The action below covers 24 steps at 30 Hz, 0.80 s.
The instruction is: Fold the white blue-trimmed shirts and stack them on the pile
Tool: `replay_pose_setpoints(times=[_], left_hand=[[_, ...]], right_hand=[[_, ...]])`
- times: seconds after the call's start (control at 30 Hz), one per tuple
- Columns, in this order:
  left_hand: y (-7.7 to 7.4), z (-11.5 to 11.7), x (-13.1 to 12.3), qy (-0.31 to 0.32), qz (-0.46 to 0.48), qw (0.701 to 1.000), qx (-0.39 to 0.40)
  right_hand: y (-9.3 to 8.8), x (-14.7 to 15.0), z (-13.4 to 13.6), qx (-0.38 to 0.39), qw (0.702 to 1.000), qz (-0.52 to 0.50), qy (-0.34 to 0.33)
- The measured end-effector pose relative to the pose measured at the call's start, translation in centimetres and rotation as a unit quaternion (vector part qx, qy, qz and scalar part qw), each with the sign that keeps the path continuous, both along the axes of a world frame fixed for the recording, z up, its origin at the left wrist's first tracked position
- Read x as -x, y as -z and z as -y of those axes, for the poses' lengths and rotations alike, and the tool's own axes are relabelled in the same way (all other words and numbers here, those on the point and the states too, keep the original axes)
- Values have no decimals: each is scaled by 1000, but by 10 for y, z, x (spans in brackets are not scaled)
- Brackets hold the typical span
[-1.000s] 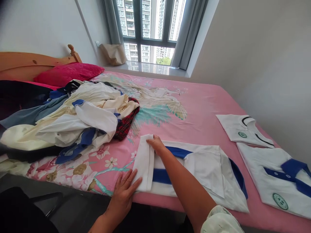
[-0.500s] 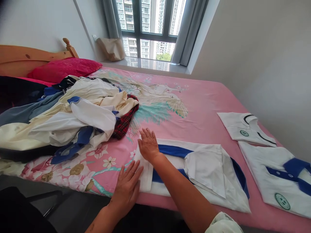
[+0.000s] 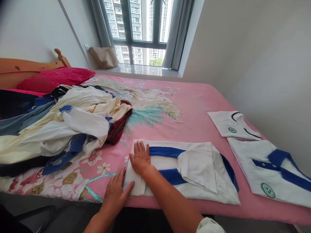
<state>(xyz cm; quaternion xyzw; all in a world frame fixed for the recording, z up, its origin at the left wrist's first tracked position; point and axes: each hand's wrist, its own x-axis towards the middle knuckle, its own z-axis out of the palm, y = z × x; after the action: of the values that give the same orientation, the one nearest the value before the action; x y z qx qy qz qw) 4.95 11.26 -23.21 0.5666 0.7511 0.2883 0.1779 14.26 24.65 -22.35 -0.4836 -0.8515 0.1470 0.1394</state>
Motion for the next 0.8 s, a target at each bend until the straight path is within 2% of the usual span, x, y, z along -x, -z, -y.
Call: replay_pose_setpoints(times=[0.07,0.1,0.13,0.2,0.27,0.3,0.33,0.37,0.43,0.5,0.53,0.6,0.67,0.73,0.8], left_hand=[[-11,-7,4,-34,159,985,57],[-17,-12,5,-41,258,961,91],[-21,-16,5,-43,361,923,121],[-26,-23,4,-36,539,828,152],[-27,-28,-1,-26,642,753,142],[-26,-31,-4,-25,665,735,129],[-23,-34,-8,-24,673,730,113],[-20,-37,-13,-26,671,735,93],[-14,-46,-24,-39,645,762,36],[-13,-58,-39,-55,597,800,-16],[-15,-64,-49,-54,564,823,-35],[-25,-76,-70,-30,486,872,-55],[-41,-85,-98,22,412,909,-57],[-59,-91,-132,75,350,932,-54],[-73,-97,-174,120,278,951,-55]], right_hand=[[-1,-5,18,-4,1000,-27,11],[0,-7,26,1,999,-40,14],[1,-9,31,9,998,-52,16],[3,-12,37,26,996,-82,22],[4,-15,36,43,991,-125,29],[4,-17,35,54,986,-152,32],[3,-19,33,67,980,-182,36],[1,-21,31,80,972,-216,40],[-2,-26,29,106,949,-294,50],[-7,-32,27,141,906,-393,71],[-10,-35,27,164,875,-448,83],[-18,-47,24,212,804,-548,94],[-29,-67,19,225,752,-613,93],[-39,-97,15,208,728,-646,98],[-46,-135,12,173,729,-650,124]])
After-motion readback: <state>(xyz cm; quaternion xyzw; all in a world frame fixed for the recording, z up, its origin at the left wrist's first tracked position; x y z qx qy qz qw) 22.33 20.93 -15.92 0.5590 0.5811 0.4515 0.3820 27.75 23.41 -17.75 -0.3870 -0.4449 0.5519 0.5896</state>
